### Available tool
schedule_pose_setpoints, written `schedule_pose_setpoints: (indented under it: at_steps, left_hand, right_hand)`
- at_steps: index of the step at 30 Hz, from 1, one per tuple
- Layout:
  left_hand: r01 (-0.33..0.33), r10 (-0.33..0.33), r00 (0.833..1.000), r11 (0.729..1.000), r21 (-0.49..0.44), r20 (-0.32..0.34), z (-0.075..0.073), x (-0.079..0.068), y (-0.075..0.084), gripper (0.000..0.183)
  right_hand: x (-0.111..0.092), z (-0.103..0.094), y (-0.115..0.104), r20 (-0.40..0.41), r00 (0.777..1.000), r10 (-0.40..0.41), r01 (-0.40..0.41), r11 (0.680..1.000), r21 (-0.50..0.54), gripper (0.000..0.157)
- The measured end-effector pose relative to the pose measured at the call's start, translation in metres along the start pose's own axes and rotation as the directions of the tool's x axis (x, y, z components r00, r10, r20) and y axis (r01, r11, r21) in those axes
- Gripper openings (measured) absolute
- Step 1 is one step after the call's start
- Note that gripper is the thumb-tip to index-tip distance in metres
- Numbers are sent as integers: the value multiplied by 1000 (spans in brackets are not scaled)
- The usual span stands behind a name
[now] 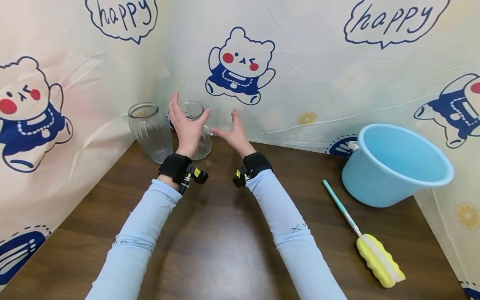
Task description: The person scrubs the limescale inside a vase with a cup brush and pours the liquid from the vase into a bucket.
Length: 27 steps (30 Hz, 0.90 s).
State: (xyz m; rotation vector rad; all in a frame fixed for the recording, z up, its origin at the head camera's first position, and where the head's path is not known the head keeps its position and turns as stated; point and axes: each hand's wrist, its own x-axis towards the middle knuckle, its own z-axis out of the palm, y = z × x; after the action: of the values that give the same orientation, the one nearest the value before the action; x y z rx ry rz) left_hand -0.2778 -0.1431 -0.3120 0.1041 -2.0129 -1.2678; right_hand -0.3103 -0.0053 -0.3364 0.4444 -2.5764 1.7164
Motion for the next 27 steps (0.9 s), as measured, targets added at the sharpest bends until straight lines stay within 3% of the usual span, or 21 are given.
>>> schedule_pose_setpoints:
  at_steps: [7, 12, 18, 22, 27]
  left_hand:
    - [100, -100, 995, 995, -16, -3, -4, -3, -14, 93]
    - [156, -156, 988, 987, -36, 4, -5, -5, -25, 96]
    - [240, -238, 971, 966, -96, 31, -5, -5, -36, 102]
    - [280, -277, 960, 956, -89, 46, -5, -5, -43, 103]
    - [325, -318, 944, 942, -82, 90, -6, -4, -52, 101]
  right_hand:
    - [-1, 14, 6, 37, 998, 48, -51, 994, 93, 100]
    - [0, 24, 12, 51, 997, 56, -60, 994, 90, 99]
    - [0, 32, 14, 100, 992, 76, -88, 990, 113, 95]
    - [0, 35, 15, 136, 986, 91, -113, 980, 163, 89]
    - [0, 40, 17, 159, 983, 95, -118, 983, 140, 91]
